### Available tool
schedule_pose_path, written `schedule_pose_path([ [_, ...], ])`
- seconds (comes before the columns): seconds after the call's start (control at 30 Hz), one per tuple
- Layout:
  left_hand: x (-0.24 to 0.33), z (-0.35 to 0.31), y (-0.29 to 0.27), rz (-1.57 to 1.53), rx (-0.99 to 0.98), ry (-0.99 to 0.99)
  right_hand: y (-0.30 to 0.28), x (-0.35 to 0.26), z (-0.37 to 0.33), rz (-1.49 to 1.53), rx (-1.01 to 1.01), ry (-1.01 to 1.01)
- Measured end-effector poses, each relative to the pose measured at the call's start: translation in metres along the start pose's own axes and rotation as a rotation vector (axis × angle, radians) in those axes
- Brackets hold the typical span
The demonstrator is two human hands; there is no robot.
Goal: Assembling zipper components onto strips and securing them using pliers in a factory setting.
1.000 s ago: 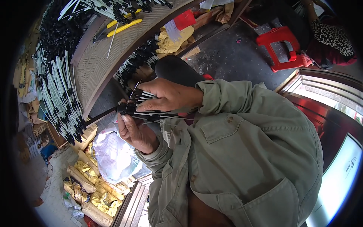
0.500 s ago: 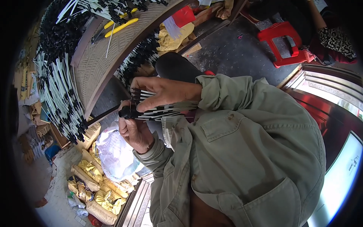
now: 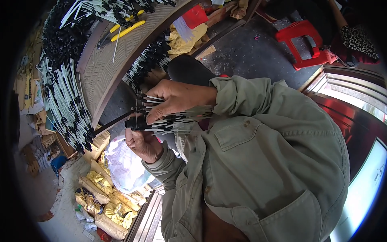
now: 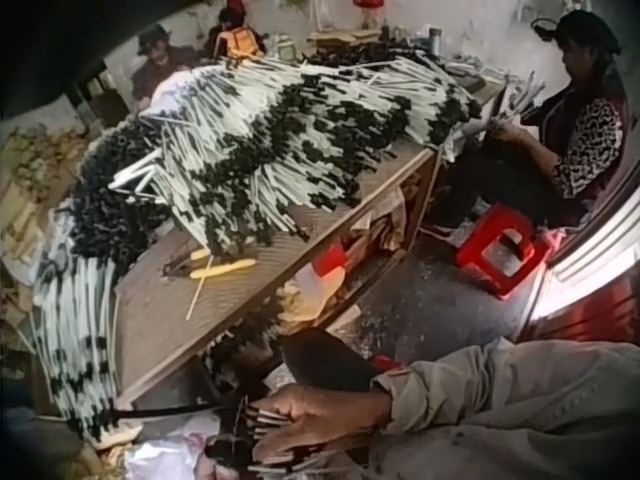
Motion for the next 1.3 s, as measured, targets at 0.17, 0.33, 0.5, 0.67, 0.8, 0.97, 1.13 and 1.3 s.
schedule_pose_path([
  [0.17, 0.002, 0.004, 0.004, -0.025, -0.05, -0.008, 0.005, 0.01, 0.003, -0.178, -0.146, 0.063],
  [0.33, -0.002, 0.009, 0.003, -0.047, -0.136, -0.051, 0.011, 0.016, 0.003, -0.102, -0.151, -0.013],
  [0.5, -0.001, 0.011, 0.013, -0.036, -0.225, -0.081, 0.015, 0.025, -0.001, 0.16, -0.193, 0.234],
  [0.67, 0.003, 0.015, 0.019, 0.022, -0.259, -0.032, 0.013, 0.031, -0.004, 0.286, -0.185, 0.189],
  [0.8, 0.0, 0.015, 0.027, 0.011, -0.319, -0.077, 0.015, 0.023, -0.002, 0.271, -0.179, 0.119],
  [0.97, 0.0, 0.014, 0.023, 0.036, -0.311, -0.067, 0.014, 0.028, -0.002, 0.328, -0.16, 0.224],
  [1.13, 0.007, 0.021, 0.029, 0.051, -0.385, -0.043, 0.013, 0.03, -0.001, 0.347, -0.194, 0.333],
  [1.3, 0.024, 0.027, 0.067, 0.098, -0.832, 0.203, 0.031, 0.023, -0.005, 0.325, -0.395, 0.427],
])
Point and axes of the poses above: each hand's wrist, its own z-axis towards the middle knuckle, its own y-axis out of the palm, x = y × z, the point moved 9 cm from there along z, towards the middle knuckle
